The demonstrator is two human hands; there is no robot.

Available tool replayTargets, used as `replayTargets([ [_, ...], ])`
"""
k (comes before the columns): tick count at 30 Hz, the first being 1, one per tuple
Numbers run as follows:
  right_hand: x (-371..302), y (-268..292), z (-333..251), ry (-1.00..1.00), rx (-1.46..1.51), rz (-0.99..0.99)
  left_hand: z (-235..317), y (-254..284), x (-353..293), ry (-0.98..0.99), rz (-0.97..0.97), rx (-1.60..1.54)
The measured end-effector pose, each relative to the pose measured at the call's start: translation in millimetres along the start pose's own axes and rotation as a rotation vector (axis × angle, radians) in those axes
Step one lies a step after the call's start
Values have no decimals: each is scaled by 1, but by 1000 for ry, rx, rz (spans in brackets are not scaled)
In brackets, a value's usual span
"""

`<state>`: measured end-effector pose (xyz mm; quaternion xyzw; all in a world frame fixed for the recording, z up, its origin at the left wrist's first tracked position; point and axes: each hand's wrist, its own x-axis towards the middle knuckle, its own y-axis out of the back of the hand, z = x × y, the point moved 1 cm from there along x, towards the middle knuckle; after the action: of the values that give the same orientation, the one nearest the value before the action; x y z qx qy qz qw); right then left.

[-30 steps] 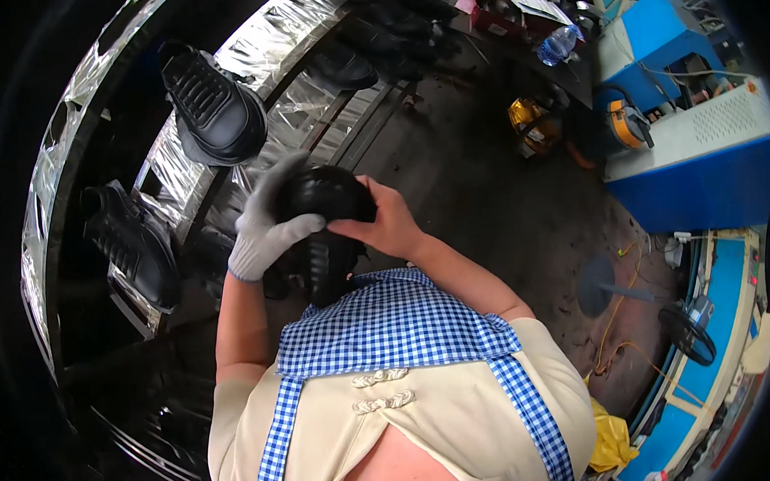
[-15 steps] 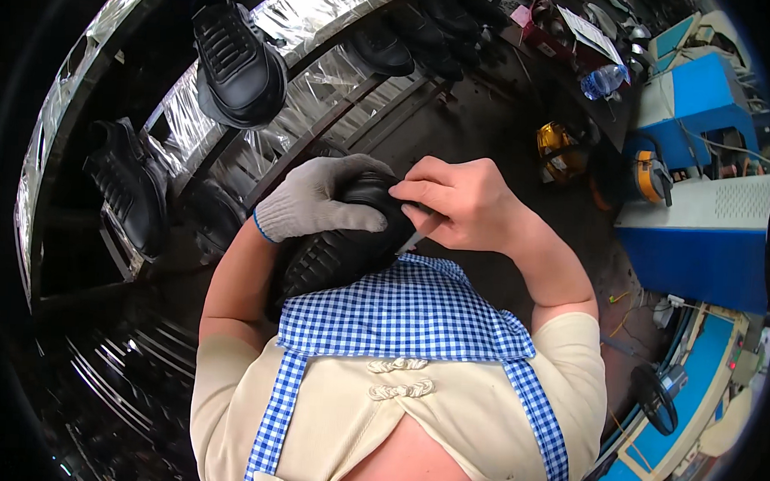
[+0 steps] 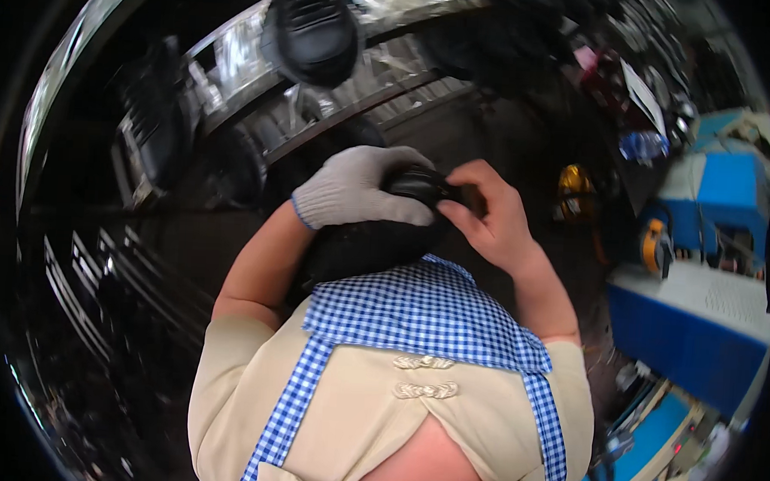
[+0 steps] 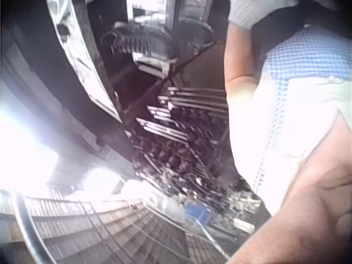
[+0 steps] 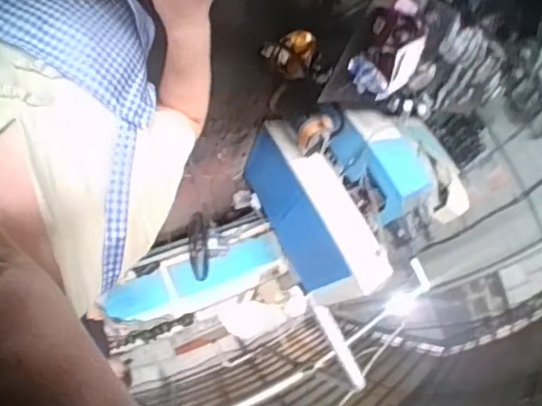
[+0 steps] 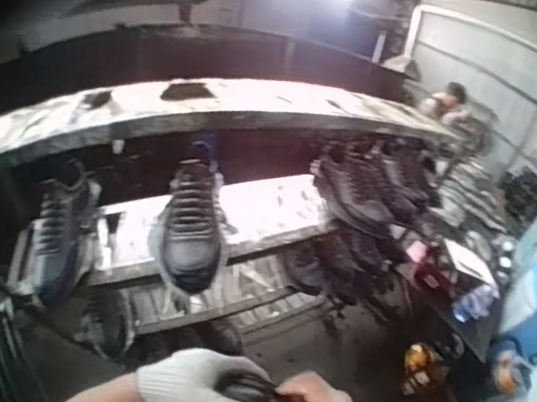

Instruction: The person uses a small blade to trim excess material from the edges of black shoes on a rack. They handle each shoe one at a time, scraping the sole and sides, then place the shoes back on the rack. The person also moves a row of shoes to a different rack.

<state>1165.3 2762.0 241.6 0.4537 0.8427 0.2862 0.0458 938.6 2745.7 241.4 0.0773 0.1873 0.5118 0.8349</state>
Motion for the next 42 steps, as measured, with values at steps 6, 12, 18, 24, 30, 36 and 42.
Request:
replayTargets([
  [6, -46, -44, 54, -369, 413, 71, -33, -42, -7, 169, 13, -56],
  [12, -72, -64, 74, -314, 513, -135, -59, -88, -39, 351, 48, -64],
  [18, -86, -97, 66, -256, 372, -279, -64, -105, -89, 525, 143, -130],
  [24, -111, -131, 22, -107, 192, -292, -74, -125, -151, 529, 232, -193],
  [30, -152, -181, -30, -42, 107, -405, -88, -155, -249, 466, 337, -292],
  [36, -163, -235, -75, 36, 157, -606, -103, -190, -339, 457, 625, -385],
  [42, -157, -292, -109, 285, 179, -875, -101, -224, -403, 542, 958, -523],
])
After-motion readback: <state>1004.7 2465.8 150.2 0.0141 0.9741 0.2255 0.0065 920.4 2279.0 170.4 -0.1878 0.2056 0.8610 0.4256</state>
